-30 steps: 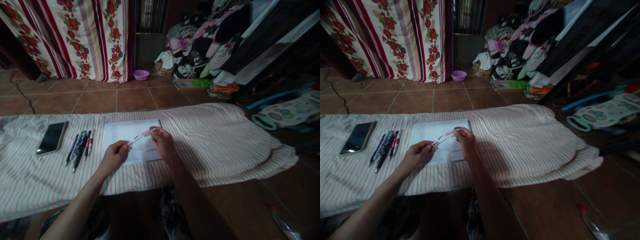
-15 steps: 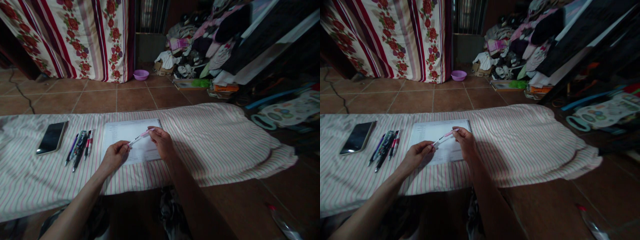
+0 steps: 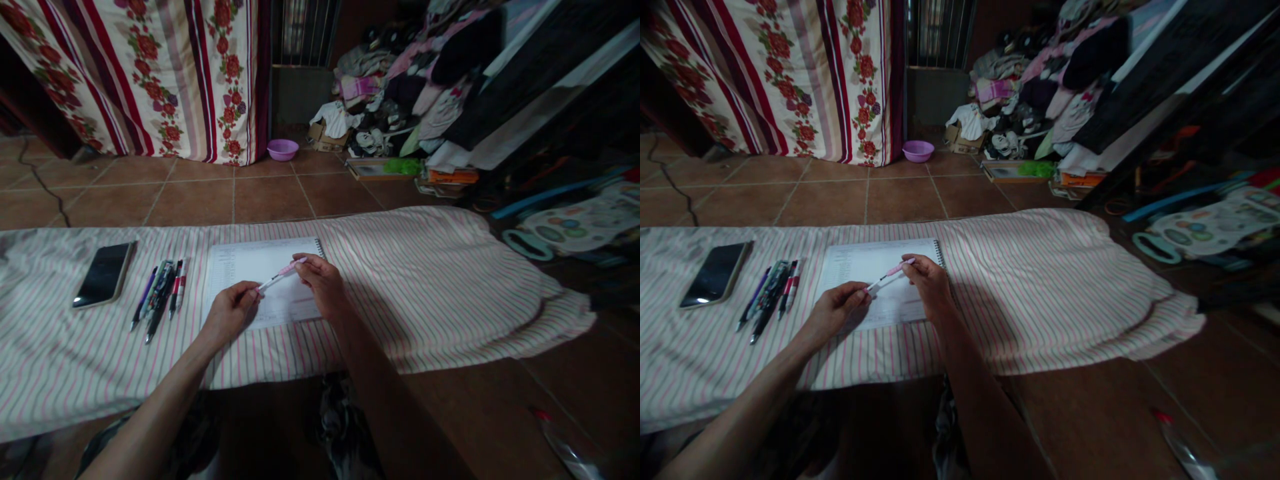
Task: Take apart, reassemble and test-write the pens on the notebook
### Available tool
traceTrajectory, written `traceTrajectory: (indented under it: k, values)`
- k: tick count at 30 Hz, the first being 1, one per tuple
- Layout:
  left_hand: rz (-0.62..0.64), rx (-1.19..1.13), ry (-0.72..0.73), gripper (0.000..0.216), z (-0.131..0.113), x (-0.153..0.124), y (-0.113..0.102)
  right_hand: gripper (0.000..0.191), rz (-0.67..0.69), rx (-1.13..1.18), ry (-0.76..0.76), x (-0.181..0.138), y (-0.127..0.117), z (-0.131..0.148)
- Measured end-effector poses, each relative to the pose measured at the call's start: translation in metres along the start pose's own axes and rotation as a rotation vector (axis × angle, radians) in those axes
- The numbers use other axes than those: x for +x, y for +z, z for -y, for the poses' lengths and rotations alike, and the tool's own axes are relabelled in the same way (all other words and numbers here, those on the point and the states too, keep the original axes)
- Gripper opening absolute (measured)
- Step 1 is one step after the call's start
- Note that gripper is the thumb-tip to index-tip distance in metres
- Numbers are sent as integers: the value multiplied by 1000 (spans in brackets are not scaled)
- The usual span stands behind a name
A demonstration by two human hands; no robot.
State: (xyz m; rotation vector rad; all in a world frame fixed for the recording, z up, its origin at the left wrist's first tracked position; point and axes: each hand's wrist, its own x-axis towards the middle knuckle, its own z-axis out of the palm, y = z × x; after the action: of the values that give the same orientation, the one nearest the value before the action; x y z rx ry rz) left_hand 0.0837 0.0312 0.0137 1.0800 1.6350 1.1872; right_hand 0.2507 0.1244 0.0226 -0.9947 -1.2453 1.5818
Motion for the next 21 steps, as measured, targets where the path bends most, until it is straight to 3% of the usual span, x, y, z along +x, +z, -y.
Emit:
traceTrajectory:
  k: [21]
  values:
    - [9, 60, 9, 30, 4, 1, -2, 26, 55, -92, -31, -2, 5, -3]
